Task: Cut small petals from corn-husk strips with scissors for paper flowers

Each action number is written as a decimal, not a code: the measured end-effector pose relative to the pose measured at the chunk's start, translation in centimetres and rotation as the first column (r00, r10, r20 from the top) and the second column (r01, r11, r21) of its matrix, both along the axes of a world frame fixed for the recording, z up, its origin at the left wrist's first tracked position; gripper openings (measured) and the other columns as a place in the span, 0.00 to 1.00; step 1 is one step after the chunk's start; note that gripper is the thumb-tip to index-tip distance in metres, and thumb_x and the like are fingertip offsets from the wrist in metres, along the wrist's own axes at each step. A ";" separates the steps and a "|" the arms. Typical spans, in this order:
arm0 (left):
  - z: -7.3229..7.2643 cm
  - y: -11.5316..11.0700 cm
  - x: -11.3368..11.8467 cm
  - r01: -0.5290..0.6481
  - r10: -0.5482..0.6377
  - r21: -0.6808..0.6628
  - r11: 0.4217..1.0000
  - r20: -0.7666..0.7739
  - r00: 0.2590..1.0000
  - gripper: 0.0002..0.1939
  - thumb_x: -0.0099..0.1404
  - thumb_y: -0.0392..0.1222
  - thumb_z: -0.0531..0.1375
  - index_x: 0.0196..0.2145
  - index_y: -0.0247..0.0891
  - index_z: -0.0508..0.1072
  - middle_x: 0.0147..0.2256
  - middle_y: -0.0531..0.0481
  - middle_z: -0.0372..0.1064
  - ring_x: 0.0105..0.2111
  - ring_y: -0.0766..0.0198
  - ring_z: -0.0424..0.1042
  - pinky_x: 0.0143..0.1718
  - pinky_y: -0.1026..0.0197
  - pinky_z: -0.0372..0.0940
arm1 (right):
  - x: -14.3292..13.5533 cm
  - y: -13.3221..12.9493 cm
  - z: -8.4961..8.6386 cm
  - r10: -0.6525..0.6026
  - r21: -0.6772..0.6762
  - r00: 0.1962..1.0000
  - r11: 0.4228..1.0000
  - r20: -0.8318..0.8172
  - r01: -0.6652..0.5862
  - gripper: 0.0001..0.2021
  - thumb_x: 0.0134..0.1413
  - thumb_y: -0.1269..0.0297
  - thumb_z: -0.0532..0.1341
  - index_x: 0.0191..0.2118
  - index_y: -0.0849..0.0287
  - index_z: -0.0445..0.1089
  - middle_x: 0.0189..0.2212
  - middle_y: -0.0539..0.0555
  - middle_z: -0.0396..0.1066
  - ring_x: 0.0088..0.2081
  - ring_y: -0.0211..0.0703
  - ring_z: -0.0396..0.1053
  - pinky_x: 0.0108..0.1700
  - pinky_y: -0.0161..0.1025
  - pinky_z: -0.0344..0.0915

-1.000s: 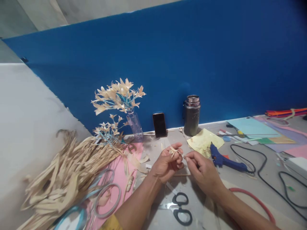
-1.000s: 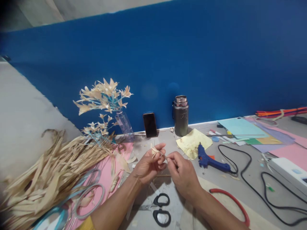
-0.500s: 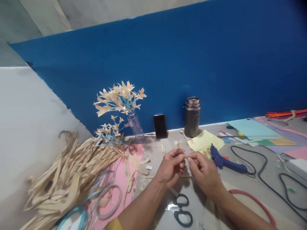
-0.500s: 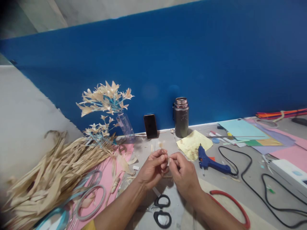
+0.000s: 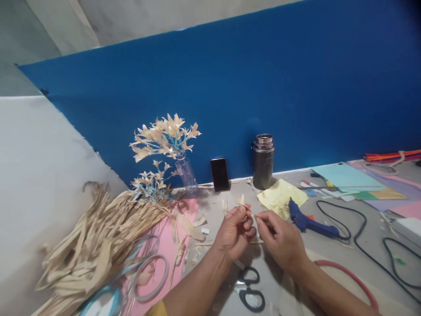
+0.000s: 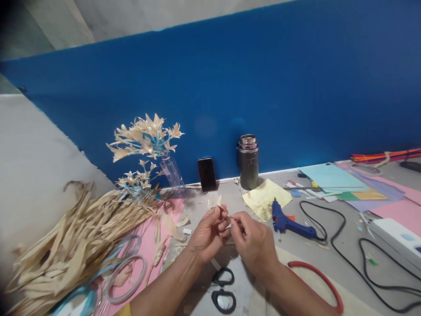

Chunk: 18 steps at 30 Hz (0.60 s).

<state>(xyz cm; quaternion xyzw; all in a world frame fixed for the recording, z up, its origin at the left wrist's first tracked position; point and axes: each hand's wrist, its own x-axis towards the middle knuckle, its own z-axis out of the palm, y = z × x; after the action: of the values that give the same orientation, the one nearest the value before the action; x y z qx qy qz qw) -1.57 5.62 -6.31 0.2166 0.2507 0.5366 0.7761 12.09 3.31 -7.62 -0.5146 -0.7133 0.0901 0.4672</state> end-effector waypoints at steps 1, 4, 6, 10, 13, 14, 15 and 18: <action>0.1 0.0 0.0 -0.009 0.009 -0.004 1.000 -0.003 1.000 0.20 0.48 0.44 0.74 0.36 0.32 0.73 0.27 0.55 0.65 0.20 0.77 0.55 0.20 0.70 0.49 | 0.0 0.0 0.0 -0.009 0.019 1.000 1.000 0.025 0.009 0.11 0.62 0.61 0.53 0.33 0.56 0.70 0.21 0.49 0.74 0.22 0.42 0.70 0.28 0.36 0.58; 0.1 0.1 0.0 -0.029 0.029 -0.007 1.000 -0.017 0.999 0.19 0.49 0.44 0.73 0.35 0.31 0.73 0.26 0.55 0.64 0.20 0.77 0.55 0.20 0.71 0.49 | -0.1 -0.2 0.2 0.005 0.017 0.999 1.000 0.044 -0.005 0.11 0.62 0.61 0.54 0.33 0.56 0.71 0.23 0.50 0.76 0.24 0.42 0.71 0.29 0.36 0.58; 0.1 0.2 -0.1 -0.033 0.033 0.004 0.999 -0.024 0.999 0.18 0.50 0.43 0.73 0.35 0.31 0.74 0.26 0.55 0.65 0.19 0.77 0.56 0.19 0.71 0.50 | -0.2 -0.3 0.6 0.052 -0.046 0.999 0.998 -0.014 -0.052 0.10 0.62 0.62 0.54 0.33 0.56 0.71 0.26 0.51 0.77 0.26 0.42 0.72 0.31 0.36 0.60; -0.2 0.4 -0.2 -0.029 0.032 0.038 0.999 -0.053 0.998 0.17 0.51 0.42 0.72 0.34 0.30 0.74 0.25 0.55 0.65 0.19 0.78 0.56 0.20 0.71 0.51 | -0.3 -0.5 1.6 0.141 -0.187 0.971 0.966 -0.195 -0.178 0.10 0.61 0.61 0.55 0.31 0.55 0.71 0.26 0.49 0.76 0.26 0.41 0.70 0.31 0.34 0.62; -0.5 0.6 -0.2 -0.024 0.029 0.062 0.998 -0.082 0.996 0.17 0.50 0.42 0.73 0.33 0.30 0.74 0.23 0.55 0.66 0.18 0.78 0.56 0.20 0.70 0.52 | -0.3 -0.5 1.9 0.140 -0.226 0.950 0.952 -0.279 -0.207 0.10 0.61 0.61 0.56 0.31 0.56 0.71 0.23 0.48 0.73 0.24 0.40 0.67 0.29 0.34 0.61; -0.7 0.6 -0.2 -0.026 0.031 0.066 0.998 -0.090 0.995 0.17 0.50 0.42 0.73 0.32 0.30 0.74 0.23 0.55 0.66 0.18 0.78 0.56 0.20 0.70 0.52 | -0.3 -0.5 2.0 0.138 -0.229 0.945 0.950 -0.297 -0.211 0.10 0.60 0.61 0.56 0.30 0.56 0.71 0.23 0.48 0.73 0.24 0.40 0.66 0.28 0.34 0.61; -0.7 0.7 -0.3 -0.029 0.035 0.067 0.997 -0.096 0.995 0.17 0.50 0.42 0.73 0.32 0.30 0.74 0.23 0.55 0.66 0.17 0.78 0.57 0.21 0.70 0.53 | -0.3 -0.5 1.9 0.137 -0.227 0.941 0.950 -0.309 -0.213 0.10 0.60 0.61 0.56 0.30 0.56 0.71 0.22 0.48 0.72 0.23 0.39 0.65 0.27 0.34 0.61; -0.8 0.7 -0.3 -0.030 0.038 0.066 0.997 -0.111 0.993 0.17 0.49 0.42 0.74 0.31 0.30 0.74 0.23 0.54 0.68 0.18 0.78 0.59 0.23 0.70 0.57 | -0.4 -0.5 1.8 0.139 -0.212 0.937 0.954 -0.320 -0.214 0.11 0.60 0.61 0.55 0.29 0.56 0.71 0.22 0.49 0.72 0.23 0.39 0.65 0.27 0.34 0.61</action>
<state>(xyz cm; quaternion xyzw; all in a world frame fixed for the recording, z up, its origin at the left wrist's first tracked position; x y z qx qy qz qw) -1.83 6.28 -7.12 0.2669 0.2799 0.5446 0.7442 11.71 2.80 -5.83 -0.4815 -0.6609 0.2961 0.4937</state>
